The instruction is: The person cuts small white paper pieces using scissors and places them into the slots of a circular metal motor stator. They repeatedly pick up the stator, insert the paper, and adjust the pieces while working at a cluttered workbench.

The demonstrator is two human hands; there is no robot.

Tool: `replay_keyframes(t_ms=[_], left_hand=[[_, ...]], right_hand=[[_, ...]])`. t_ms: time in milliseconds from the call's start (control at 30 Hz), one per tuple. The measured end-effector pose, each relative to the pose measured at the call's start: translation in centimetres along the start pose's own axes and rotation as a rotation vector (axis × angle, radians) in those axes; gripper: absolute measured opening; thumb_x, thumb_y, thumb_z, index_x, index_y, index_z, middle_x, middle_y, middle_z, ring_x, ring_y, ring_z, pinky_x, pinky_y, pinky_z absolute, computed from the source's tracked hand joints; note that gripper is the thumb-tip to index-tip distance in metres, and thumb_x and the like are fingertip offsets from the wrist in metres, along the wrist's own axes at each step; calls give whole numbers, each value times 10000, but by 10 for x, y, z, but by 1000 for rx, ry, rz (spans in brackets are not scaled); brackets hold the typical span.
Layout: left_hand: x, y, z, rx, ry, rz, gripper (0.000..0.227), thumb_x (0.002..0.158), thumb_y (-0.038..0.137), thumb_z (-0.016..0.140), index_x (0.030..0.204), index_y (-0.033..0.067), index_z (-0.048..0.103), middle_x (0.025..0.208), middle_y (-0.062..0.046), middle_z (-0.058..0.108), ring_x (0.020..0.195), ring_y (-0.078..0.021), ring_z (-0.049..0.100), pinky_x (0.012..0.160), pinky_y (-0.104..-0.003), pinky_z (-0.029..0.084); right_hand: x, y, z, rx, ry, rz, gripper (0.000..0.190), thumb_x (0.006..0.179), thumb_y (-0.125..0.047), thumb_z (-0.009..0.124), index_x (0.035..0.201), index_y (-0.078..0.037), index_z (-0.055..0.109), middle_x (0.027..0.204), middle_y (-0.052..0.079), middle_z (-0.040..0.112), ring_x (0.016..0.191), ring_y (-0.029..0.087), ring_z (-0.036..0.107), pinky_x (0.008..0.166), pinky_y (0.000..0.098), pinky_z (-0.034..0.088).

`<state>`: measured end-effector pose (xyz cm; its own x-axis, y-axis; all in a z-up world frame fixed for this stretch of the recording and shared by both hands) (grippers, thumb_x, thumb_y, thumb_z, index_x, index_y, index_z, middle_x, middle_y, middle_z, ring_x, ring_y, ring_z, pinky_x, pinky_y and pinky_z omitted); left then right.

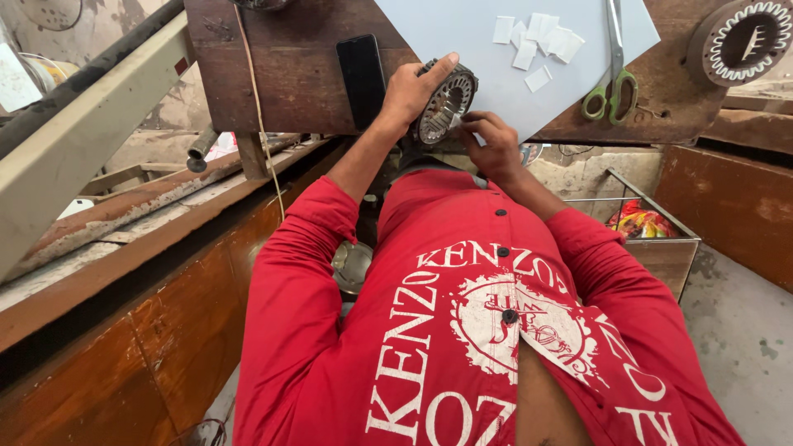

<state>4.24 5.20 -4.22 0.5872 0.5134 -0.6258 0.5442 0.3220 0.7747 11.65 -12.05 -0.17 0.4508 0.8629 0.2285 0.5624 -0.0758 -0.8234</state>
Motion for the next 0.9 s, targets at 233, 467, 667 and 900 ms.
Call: replay_keyframes(t_ms=[233, 467, 667, 900], left_hand=[[-5, -10, 8, -163, -138, -75, 611, 884, 585, 679, 917, -21, 750, 697, -90, 733, 526, -123, 704, 449, -253, 582], [1, -16, 9, -152, -158, -41, 652, 873, 618, 662, 936, -26, 743, 693, -100, 738, 509, -124, 697, 428, -249, 574], [4, -16, 8, -182, -168, -33, 621, 882, 608, 674, 902, -11, 726, 672, -92, 721, 497, -119, 687, 421, -250, 559], [3, -16, 6, -161, -133, -29, 587, 890, 591, 683, 845, 7, 727, 649, -61, 703, 500, -103, 690, 435, -252, 589]], right_hand=[[9, 15, -2, 210, 68, 228, 61, 940, 12, 799, 970, 41, 755, 1065, 158, 751, 896, 211, 762, 775, 315, 632], [5, 30, 3, 365, 115, 322, 65, 947, 19, 787, 935, 50, 731, 1048, 145, 746, 865, 179, 736, 740, 296, 613], [-2, 11, -6, 85, 21, 88, 88, 902, 60, 798, 936, 31, 722, 1038, 148, 743, 906, 262, 749, 780, 349, 604], [0, 15, 8, 56, -14, 12, 130, 868, 36, 818, 920, 33, 699, 1018, 146, 724, 879, 295, 733, 747, 371, 586]])
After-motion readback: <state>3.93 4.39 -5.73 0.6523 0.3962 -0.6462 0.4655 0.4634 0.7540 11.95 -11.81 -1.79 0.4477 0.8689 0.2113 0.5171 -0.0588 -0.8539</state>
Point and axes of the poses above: each hand's wrist, its own x-axis towards the middle knuckle, its own z-axis out of the palm, y = z × x, the point moved 8 cm from there along x, towards the middle knuckle
